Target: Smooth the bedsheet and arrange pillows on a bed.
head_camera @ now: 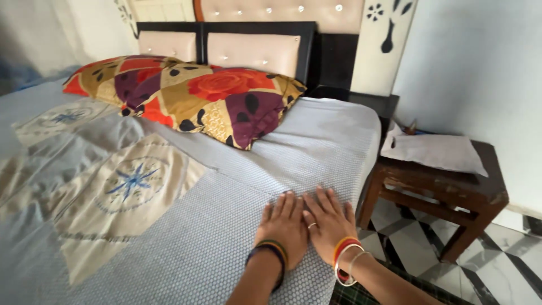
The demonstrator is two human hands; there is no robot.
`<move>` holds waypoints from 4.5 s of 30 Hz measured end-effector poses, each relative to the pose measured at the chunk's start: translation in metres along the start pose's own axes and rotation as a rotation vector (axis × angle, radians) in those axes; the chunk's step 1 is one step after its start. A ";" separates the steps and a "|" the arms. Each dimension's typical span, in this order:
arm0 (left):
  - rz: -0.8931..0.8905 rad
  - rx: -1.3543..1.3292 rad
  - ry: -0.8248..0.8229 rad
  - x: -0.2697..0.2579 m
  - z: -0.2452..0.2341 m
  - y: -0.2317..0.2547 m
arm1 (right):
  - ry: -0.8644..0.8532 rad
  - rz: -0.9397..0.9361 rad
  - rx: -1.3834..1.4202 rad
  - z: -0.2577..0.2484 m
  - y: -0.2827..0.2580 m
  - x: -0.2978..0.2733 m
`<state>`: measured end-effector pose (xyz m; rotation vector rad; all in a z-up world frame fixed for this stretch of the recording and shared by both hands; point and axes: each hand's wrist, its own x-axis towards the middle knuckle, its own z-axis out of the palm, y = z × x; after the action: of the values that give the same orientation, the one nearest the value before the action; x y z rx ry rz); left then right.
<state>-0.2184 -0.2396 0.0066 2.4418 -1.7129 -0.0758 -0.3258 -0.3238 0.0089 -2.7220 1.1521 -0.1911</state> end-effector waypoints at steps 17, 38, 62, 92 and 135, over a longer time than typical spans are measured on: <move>0.209 0.012 0.037 0.101 0.013 0.025 | 0.176 0.107 0.274 0.039 0.103 0.064; -0.399 -0.035 -0.022 0.216 -0.004 0.016 | -0.036 -0.229 -0.111 -0.018 0.122 0.227; 0.151 -0.404 0.028 0.299 0.041 -0.068 | -0.142 -0.049 -0.139 -0.046 0.080 0.220; 0.209 -0.280 0.147 0.322 0.019 -0.059 | 0.019 -0.012 -0.243 0.013 0.114 0.324; -0.149 -0.009 0.024 0.579 -0.025 -0.036 | 0.137 0.082 0.100 -0.064 0.184 0.516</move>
<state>0.0170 -0.7681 0.0536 2.5497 -1.5153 -0.0706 -0.1094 -0.8283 0.0571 -2.6036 1.2520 -0.4171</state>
